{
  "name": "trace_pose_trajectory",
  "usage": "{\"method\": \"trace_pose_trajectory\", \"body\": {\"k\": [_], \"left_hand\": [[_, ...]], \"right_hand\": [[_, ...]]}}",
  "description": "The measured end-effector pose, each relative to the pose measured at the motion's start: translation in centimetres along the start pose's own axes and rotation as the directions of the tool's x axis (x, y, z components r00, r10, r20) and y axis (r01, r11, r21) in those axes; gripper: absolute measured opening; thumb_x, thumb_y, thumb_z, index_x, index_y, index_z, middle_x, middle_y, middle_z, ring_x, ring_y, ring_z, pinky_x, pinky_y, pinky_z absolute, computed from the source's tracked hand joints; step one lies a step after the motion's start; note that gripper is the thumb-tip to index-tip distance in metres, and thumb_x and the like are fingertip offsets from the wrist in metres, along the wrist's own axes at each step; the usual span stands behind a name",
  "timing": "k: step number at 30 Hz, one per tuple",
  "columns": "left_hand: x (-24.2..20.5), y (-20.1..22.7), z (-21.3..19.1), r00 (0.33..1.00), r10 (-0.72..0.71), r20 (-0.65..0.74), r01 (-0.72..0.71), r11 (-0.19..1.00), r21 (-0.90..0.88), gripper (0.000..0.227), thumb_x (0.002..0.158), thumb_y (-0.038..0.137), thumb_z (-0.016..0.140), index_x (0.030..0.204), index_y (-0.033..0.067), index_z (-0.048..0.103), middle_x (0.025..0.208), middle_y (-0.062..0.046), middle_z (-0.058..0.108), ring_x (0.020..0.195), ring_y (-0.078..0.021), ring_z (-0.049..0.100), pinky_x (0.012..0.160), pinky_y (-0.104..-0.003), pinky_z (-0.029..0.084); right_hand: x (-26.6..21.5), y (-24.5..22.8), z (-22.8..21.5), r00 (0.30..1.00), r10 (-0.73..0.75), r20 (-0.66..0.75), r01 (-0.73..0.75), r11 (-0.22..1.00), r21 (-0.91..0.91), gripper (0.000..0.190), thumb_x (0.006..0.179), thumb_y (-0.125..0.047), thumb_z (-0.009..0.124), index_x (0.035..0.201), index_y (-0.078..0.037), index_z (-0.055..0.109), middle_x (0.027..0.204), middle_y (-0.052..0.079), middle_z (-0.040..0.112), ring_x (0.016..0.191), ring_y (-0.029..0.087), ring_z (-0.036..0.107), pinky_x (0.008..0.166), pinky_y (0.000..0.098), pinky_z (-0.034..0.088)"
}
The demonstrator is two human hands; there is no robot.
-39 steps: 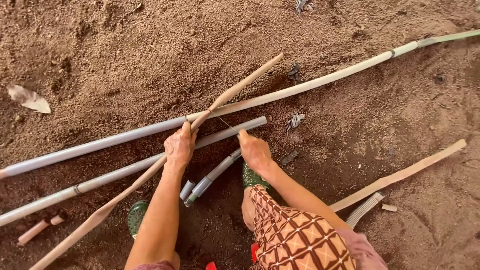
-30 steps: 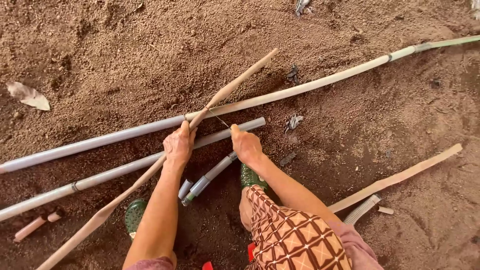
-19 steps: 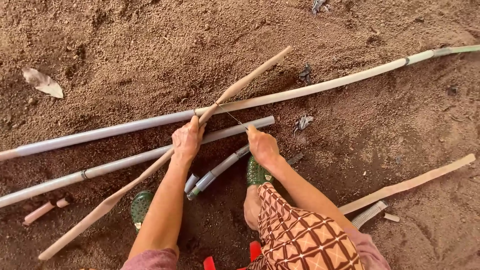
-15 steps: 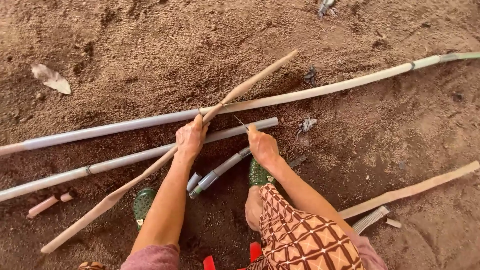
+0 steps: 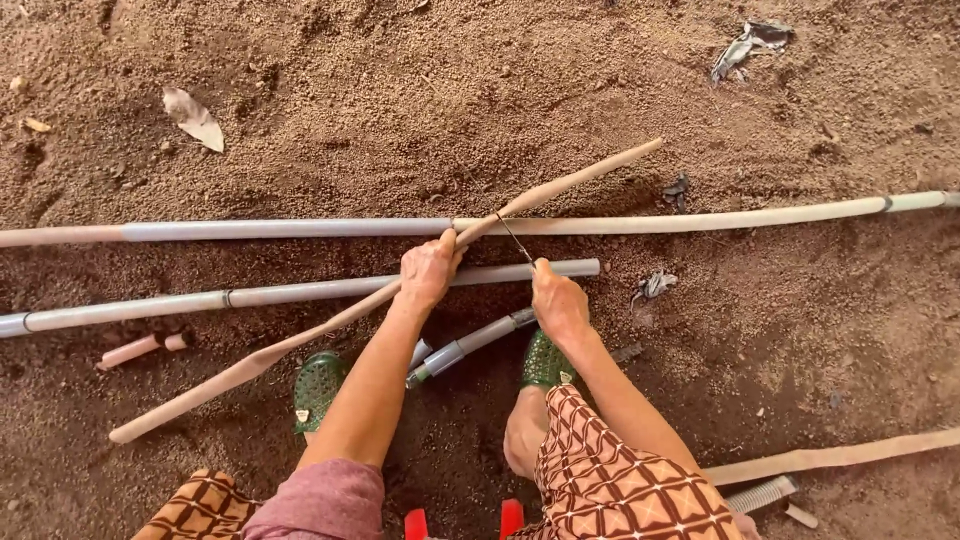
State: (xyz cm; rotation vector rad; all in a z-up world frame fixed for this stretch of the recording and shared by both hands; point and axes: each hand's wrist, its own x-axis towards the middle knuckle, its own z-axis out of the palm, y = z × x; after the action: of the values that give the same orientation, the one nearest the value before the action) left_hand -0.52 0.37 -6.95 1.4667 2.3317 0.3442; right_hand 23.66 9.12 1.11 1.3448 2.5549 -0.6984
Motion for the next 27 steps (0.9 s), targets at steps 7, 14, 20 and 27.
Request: {"method": "trace_pose_trajectory", "body": {"k": [7,14,20,27], "left_hand": [[-1.1,0.8,-1.6,0.998,0.044,-0.036,-0.045,0.999,-0.024,0.022,0.100,0.037,0.066,0.097,0.0194,0.052,0.072,-0.009,0.071,0.071,-0.0366,0.078,0.070,-0.051,0.062],[-0.7,0.6,-1.6,0.998,0.047,-0.041,-0.050,0.997,-0.052,0.024,0.101,0.039,0.064,0.098,0.0186,0.052,0.072,-0.011,0.070,0.071,-0.0395,0.077,0.071,-0.054,0.061],[-1.0,1.3,-3.4,0.999,0.034,-0.019,-0.036,0.997,-0.064,0.026,0.104,0.041,0.065,0.098,0.0172,0.055,0.075,-0.012,0.074,0.076,-0.0396,0.079,0.075,-0.054,0.062],[-1.2,2.4,-4.7,1.000,0.000,0.028,0.000,0.999,0.033,0.031,0.105,0.049,0.061,0.099,0.0192,0.054,0.079,-0.012,0.075,0.081,-0.0388,0.080,0.079,-0.054,0.062]], "right_hand": [[-4.9,3.6,1.3,0.999,0.036,0.008,-0.036,0.999,-0.012,0.026,0.117,-0.022,0.037,0.111,-0.009,0.058,0.063,0.018,0.068,0.059,0.033,0.074,0.055,0.0447,0.061],[0.5,1.4,2.3,0.998,-0.040,-0.046,0.038,0.998,-0.043,0.025,0.117,-0.023,0.037,0.115,-0.009,0.058,0.064,0.015,0.068,0.058,0.031,0.072,0.052,0.0425,0.059],[-5.2,2.8,1.4,0.999,0.033,-0.037,-0.034,0.999,-0.037,0.027,0.116,-0.029,0.037,0.113,-0.008,0.056,0.067,0.025,0.071,0.065,0.043,0.076,0.057,0.0542,0.061],[1.3,0.8,2.6,0.990,-0.075,-0.121,0.074,0.997,-0.013,0.024,0.115,-0.021,0.038,0.117,-0.006,0.056,0.063,0.016,0.068,0.055,0.033,0.072,0.051,0.0459,0.058]]}}
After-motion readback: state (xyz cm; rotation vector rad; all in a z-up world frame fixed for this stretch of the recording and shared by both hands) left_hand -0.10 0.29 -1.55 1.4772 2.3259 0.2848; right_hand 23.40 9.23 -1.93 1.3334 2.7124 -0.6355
